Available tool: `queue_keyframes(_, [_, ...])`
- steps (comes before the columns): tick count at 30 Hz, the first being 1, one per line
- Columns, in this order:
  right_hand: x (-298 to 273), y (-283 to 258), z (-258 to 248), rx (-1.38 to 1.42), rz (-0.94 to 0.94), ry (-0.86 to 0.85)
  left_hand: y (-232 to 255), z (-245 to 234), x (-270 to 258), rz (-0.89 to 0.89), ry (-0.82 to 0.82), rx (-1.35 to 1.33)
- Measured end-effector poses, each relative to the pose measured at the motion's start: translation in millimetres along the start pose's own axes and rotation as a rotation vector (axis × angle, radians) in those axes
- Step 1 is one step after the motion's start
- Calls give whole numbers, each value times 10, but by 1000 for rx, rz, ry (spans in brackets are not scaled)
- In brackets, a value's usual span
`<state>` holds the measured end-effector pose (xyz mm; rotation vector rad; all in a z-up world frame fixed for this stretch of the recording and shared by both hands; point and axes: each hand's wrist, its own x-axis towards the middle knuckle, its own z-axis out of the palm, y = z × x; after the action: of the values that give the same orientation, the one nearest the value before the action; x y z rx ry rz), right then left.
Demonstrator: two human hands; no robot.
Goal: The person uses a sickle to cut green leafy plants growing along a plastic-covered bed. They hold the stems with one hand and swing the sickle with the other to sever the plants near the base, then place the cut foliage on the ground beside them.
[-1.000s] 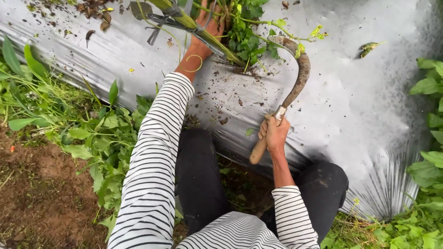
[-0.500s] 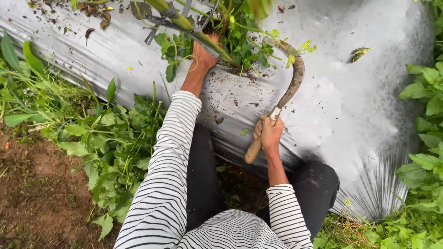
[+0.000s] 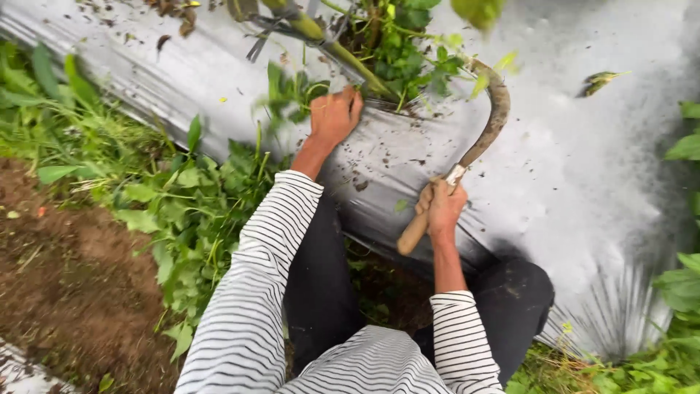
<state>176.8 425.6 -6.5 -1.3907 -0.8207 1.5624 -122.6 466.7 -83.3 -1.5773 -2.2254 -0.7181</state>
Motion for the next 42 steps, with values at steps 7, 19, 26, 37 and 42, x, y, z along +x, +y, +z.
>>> queue_keyframes(7, [-153,-148,-44,-32,31,-58,261,-809,-170,188,-269,-199])
queue_keyframes(19, [-173,-239,-112,57,69,-142,339,-1071,123,-770,-258,-748])
queue_keyframes(26, [-248,-311,-95,44,122,-178,587,-765,937,-799,-527,-1011])
queue_keyframes(37, [-255,-322,-68,20,102,-206,424,355,1094,-928,-748,-1154])
queue_keyframes(42, [-229,-376,-78,19,137,-199,223,369,855,-841,-609,-1234])
